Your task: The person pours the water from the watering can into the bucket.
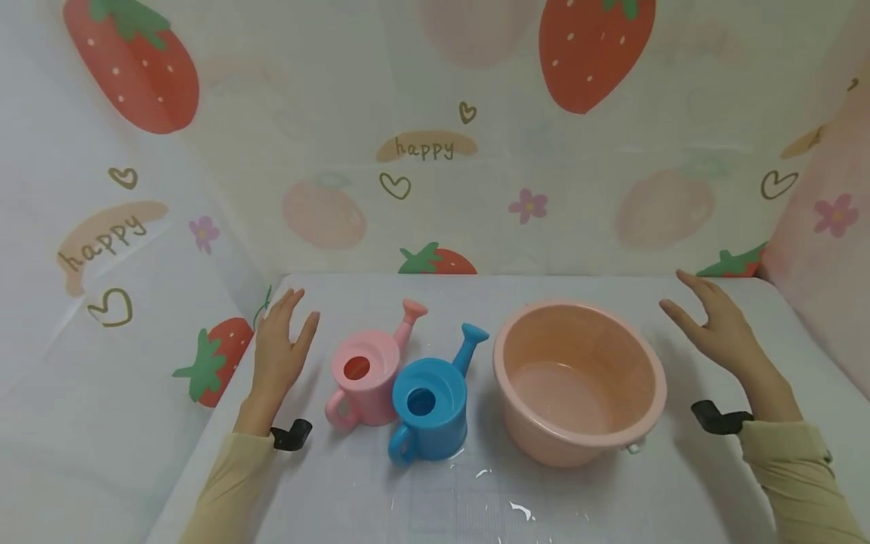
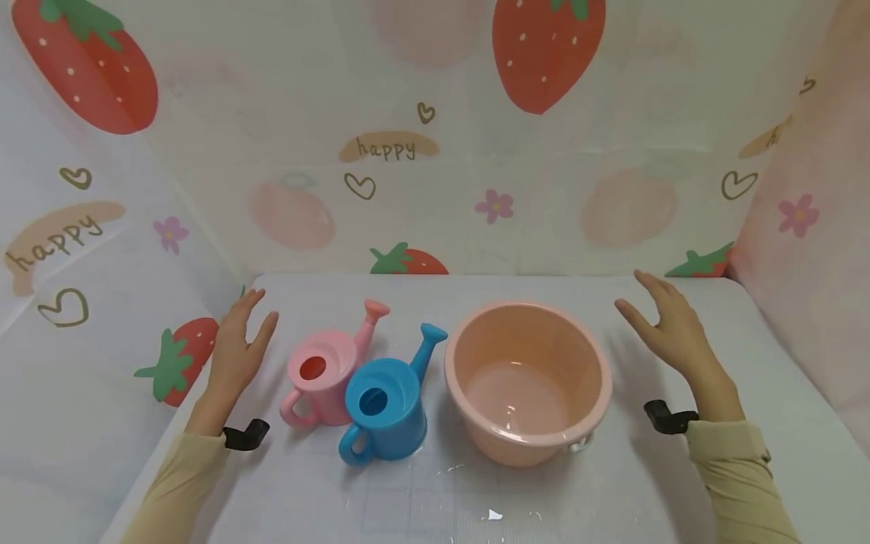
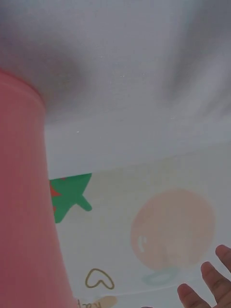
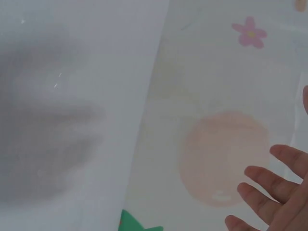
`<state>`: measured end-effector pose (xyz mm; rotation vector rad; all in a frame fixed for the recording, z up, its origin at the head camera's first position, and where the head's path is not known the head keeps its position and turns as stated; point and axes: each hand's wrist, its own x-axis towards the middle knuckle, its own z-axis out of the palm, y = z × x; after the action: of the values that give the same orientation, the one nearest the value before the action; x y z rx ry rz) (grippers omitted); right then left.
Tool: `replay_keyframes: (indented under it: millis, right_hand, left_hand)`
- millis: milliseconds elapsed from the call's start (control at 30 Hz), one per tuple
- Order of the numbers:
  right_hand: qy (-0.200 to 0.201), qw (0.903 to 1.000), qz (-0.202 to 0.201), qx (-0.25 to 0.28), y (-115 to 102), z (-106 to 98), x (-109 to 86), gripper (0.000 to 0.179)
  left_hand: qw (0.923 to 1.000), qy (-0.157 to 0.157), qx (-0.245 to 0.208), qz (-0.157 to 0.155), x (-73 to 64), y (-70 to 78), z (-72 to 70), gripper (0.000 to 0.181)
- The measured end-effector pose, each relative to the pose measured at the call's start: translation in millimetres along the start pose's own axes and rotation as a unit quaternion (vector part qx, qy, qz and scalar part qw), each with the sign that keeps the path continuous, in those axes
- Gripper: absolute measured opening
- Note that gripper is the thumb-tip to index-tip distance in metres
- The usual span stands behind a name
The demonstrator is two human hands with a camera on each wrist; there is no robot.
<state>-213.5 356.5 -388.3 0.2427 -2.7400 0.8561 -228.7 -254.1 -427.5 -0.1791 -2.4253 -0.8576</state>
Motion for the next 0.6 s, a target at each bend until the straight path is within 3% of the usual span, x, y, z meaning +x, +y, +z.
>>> replay_keyframes:
  millis: [233, 433, 600]
  right_hand:
    - [0.016, 0.9993, -0.020, 0.026, -23.9, 0.2, -4.0, 0.060]
    - [0.035, 0.9961, -0.065, 0.048, -42.0, 3.1, -8.3, 0.056]
    - [0.016, 0.9932, -0.098, 0.062, -57.2, 3.4, -13.5, 0.051]
  left_hand:
    - [0.9993, 0.004, -0.036, -0.007, -14.5, 11.3, -6.2, 0.049]
    - [0.9984, -0.002, -0.056, 0.000, -26.4, 31.7, -12.1, 0.047]
    - [0.9977, 0.004, -0.067, 0.011, -38.0, 45.6, -14.6, 0.047]
